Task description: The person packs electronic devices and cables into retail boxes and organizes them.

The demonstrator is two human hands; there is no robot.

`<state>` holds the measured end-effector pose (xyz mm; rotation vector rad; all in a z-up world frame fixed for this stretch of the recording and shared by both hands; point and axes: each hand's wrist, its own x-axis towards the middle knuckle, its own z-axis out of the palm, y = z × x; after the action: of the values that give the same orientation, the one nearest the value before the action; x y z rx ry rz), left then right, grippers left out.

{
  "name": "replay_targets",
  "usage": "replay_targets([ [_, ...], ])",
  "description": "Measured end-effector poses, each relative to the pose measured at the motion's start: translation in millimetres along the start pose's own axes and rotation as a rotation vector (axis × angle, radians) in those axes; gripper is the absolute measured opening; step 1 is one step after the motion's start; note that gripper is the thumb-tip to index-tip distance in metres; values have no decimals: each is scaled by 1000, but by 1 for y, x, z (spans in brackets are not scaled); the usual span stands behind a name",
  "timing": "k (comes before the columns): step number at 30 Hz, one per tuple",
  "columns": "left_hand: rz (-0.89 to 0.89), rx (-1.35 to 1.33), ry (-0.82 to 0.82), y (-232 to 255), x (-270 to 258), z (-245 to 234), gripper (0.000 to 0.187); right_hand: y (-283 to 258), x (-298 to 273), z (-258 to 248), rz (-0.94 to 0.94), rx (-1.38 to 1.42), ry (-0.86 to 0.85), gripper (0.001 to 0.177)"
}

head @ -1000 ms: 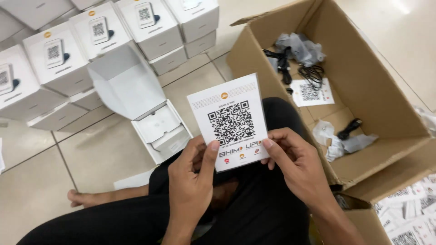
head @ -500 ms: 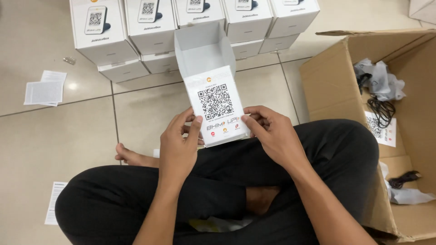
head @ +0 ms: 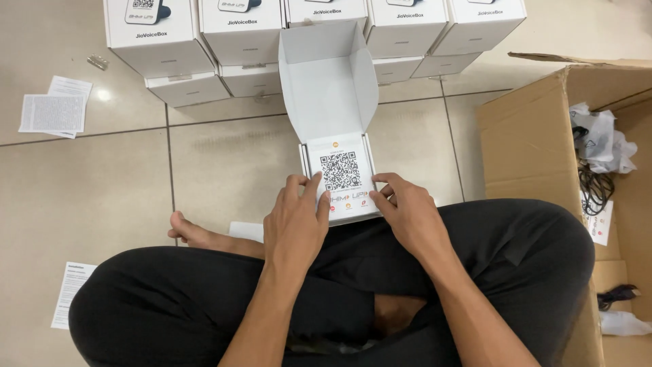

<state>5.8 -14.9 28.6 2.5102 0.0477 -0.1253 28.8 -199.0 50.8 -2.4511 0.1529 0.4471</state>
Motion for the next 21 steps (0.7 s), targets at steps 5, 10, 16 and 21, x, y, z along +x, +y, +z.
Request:
replay_targets([
  [5, 89, 102, 6, -9, 4, 14, 38, -2, 1, 5, -108, -50, 22, 40],
  [10, 186, 179, 45, -21, 5, 33, 41, 4, 3, 10, -75, -40, -42, 42],
  [16, 154, 216, -55, -21, 4, 39, 51, -3, 9, 17, -52, -320, -94, 52],
  [21, 193, 273, 5, -23, 3, 41, 55, 21, 23, 38, -246, -588, 38, 68],
])
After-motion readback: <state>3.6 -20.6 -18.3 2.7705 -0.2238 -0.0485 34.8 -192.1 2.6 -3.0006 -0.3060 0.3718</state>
